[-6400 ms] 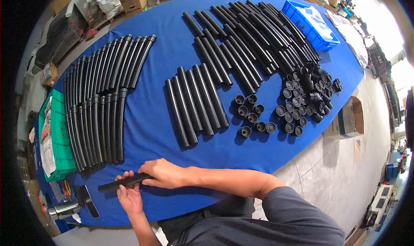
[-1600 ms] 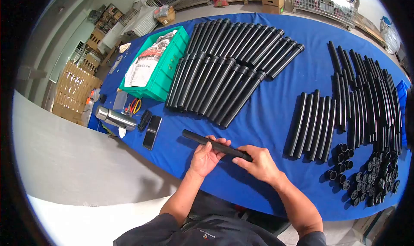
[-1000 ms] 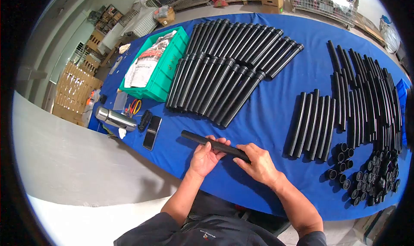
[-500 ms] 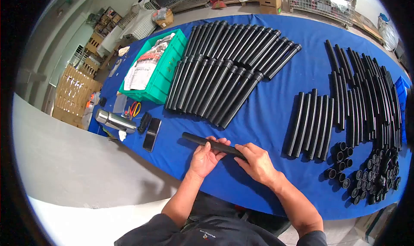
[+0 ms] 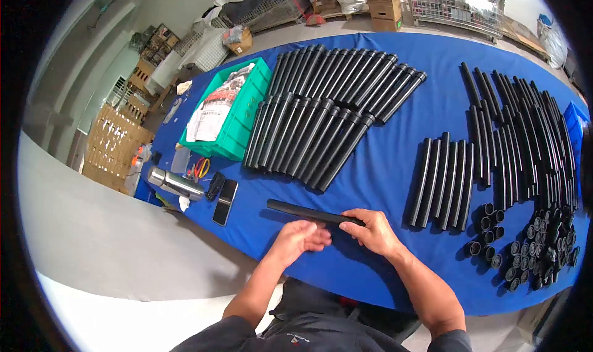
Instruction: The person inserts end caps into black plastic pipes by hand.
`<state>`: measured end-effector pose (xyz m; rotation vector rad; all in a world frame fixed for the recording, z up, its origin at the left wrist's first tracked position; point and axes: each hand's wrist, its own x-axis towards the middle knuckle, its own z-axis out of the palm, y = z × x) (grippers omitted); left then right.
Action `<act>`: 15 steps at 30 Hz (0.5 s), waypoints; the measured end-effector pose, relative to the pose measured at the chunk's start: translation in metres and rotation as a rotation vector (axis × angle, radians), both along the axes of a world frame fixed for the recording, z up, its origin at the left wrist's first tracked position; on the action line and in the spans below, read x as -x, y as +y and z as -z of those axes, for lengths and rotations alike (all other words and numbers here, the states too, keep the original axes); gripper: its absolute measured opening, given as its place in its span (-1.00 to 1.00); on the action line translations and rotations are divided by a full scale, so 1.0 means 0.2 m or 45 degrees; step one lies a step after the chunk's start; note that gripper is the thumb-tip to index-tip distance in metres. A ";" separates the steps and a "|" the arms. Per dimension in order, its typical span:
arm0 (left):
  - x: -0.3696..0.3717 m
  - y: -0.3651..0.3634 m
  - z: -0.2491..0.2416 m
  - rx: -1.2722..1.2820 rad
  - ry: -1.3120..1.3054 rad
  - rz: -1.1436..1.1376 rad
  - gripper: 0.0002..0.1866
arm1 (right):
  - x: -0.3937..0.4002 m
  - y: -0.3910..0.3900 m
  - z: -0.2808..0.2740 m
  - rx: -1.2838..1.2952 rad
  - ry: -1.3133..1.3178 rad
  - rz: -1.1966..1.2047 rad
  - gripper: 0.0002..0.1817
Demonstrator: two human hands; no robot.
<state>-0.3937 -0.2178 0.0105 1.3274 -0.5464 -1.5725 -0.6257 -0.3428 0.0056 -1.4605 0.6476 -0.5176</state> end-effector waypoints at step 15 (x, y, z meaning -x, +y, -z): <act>-0.14 -0.27 -0.43 1.072 -2.182 0.533 -0.66 | 0.02 -0.04 0.01 -0.637 -0.527 0.221 -0.29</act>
